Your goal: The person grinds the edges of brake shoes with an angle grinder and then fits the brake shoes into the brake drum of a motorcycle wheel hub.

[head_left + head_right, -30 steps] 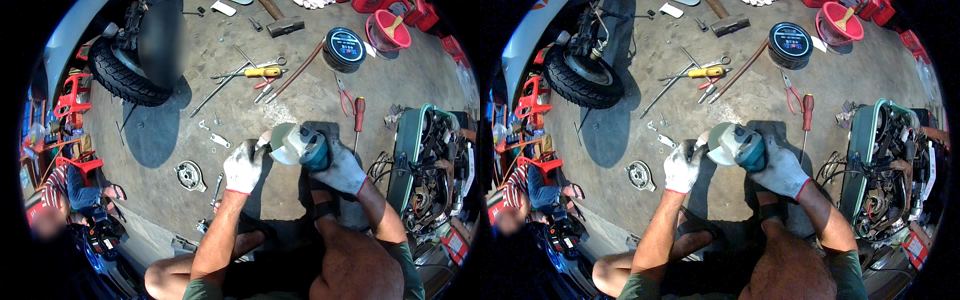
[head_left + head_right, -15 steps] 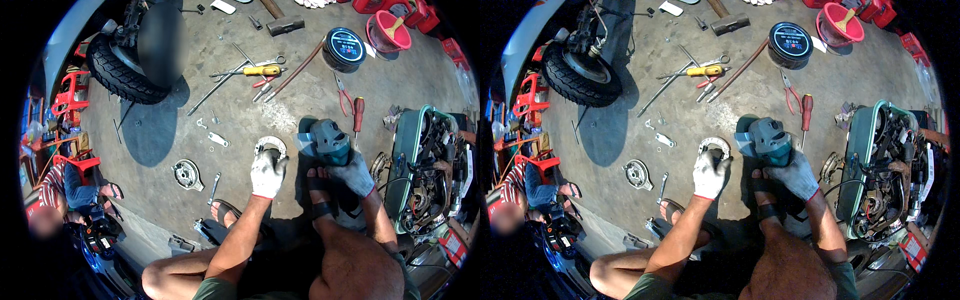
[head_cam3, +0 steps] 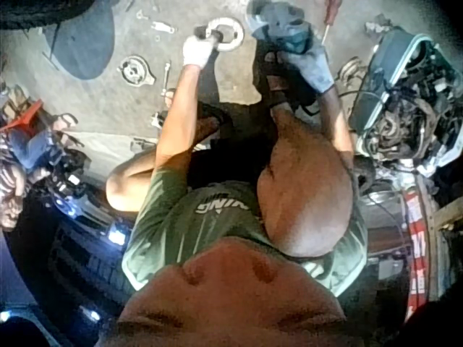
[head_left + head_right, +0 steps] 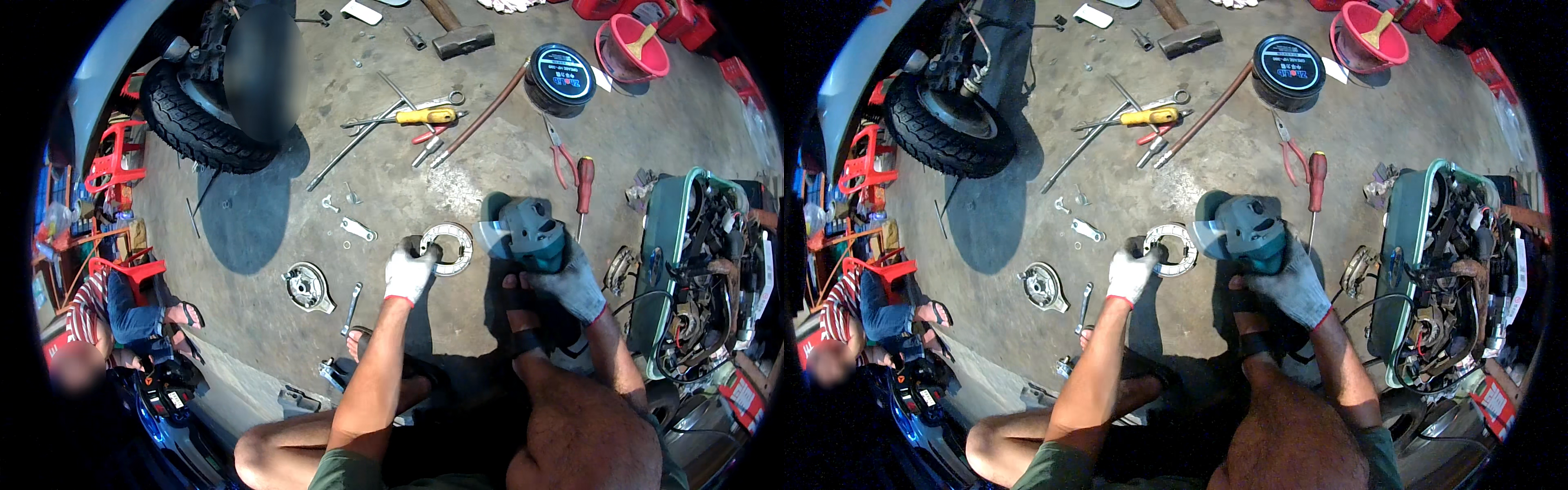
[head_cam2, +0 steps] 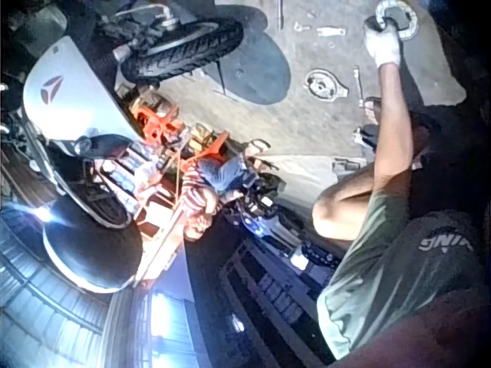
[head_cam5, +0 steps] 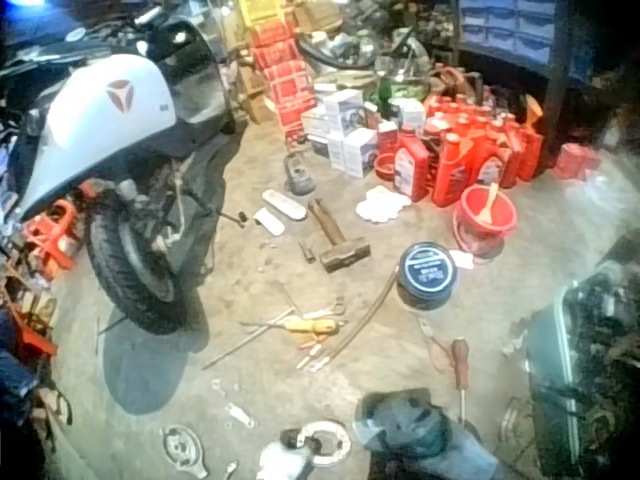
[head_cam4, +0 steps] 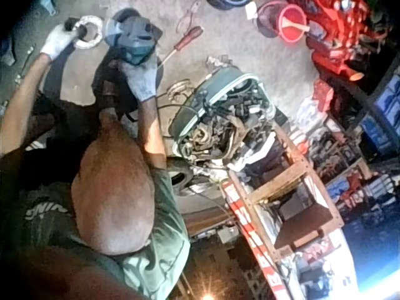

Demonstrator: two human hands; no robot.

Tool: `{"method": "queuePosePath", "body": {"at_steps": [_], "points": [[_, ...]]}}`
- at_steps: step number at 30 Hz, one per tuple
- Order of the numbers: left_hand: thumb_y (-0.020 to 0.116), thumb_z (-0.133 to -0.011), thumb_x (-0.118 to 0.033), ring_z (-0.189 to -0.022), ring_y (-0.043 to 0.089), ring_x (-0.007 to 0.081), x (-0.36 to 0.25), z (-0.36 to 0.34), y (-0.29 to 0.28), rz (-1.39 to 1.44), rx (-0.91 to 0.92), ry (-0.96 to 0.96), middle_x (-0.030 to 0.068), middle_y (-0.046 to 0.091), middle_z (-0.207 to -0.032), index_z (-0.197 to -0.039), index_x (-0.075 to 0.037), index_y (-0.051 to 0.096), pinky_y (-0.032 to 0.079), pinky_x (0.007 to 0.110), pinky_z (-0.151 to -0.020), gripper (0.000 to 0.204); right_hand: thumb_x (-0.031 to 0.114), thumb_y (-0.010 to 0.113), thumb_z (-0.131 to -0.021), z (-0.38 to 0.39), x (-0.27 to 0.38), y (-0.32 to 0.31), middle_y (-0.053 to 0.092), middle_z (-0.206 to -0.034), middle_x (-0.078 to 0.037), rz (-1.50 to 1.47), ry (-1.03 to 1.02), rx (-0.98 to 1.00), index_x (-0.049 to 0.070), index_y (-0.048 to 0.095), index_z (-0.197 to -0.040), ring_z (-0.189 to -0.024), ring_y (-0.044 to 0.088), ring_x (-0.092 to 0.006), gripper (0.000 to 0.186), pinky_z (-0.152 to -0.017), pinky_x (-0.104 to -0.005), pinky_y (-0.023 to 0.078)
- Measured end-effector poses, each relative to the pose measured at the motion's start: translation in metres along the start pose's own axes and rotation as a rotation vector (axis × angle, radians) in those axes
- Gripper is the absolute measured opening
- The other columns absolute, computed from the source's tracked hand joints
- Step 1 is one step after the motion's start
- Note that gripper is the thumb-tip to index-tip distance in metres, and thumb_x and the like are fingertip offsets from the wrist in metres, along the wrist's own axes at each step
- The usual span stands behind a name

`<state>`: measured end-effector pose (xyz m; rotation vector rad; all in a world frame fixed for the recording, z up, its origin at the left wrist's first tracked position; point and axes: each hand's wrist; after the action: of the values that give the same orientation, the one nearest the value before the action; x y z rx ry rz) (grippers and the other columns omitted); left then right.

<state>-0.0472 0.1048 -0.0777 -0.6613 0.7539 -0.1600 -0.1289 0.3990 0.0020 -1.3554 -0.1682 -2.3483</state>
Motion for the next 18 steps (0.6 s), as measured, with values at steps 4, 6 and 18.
{"method": "queuePosePath", "body": {"at_steps": [4, 6, 18], "points": [[0.072, -0.089, -0.018, -0.074, 0.060, 0.0116, 0.013, 0.009, -0.002, 0.346, 0.095, -0.014, 0.0044, 0.070, -0.085, -0.106, 0.000, 0.071, 0.050, 0.029, -0.068, 0.024, 0.031, 0.095, -0.061, -0.001, -0.003, -0.001, 0.062, -0.128, -0.015, 0.026, -0.011, 0.013, 0.000, 0.048, -0.136, -0.119, 0.060, -0.0256, 0.094, -0.104, -0.0386, 0.049], [0.072, -0.090, -0.016, -0.072, 0.060, 0.0109, 0.016, 0.018, -0.001, 0.470, 0.070, -0.035, 0.0034, 0.070, -0.085, -0.106, 0.000, 0.070, 0.049, 0.028, -0.066, 0.023, 0.032, 0.095, -0.061, -0.003, -0.005, -0.002, 0.062, -0.128, -0.016, 0.028, -0.011, 0.017, 0.001, 0.048, -0.135, -0.119, 0.060, -0.0258, 0.093, -0.104, -0.0388, 0.049], [0.070, -0.093, -0.010, -0.077, 0.062, 0.0117, -0.011, 0.040, 0.012, 0.918, -0.033, -0.109, 0.0022, 0.066, -0.088, -0.102, -0.002, 0.066, 0.054, 0.028, -0.072, 0.013, 0.027, 0.092, -0.067, 0.003, 0.002, -0.002, 0.056, -0.134, -0.015, 0.045, 0.011, 0.085, 0.002, 0.039, -0.141, -0.125, 0.055, -0.0250, 0.094, -0.107, -0.0383, 0.046]]}}
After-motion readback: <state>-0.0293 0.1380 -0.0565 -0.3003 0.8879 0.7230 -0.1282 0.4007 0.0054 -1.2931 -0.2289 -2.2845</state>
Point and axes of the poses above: each hand's wrist, its own z-axis away from the middle knuckle, its own y-axis out of the palm, x = y × z
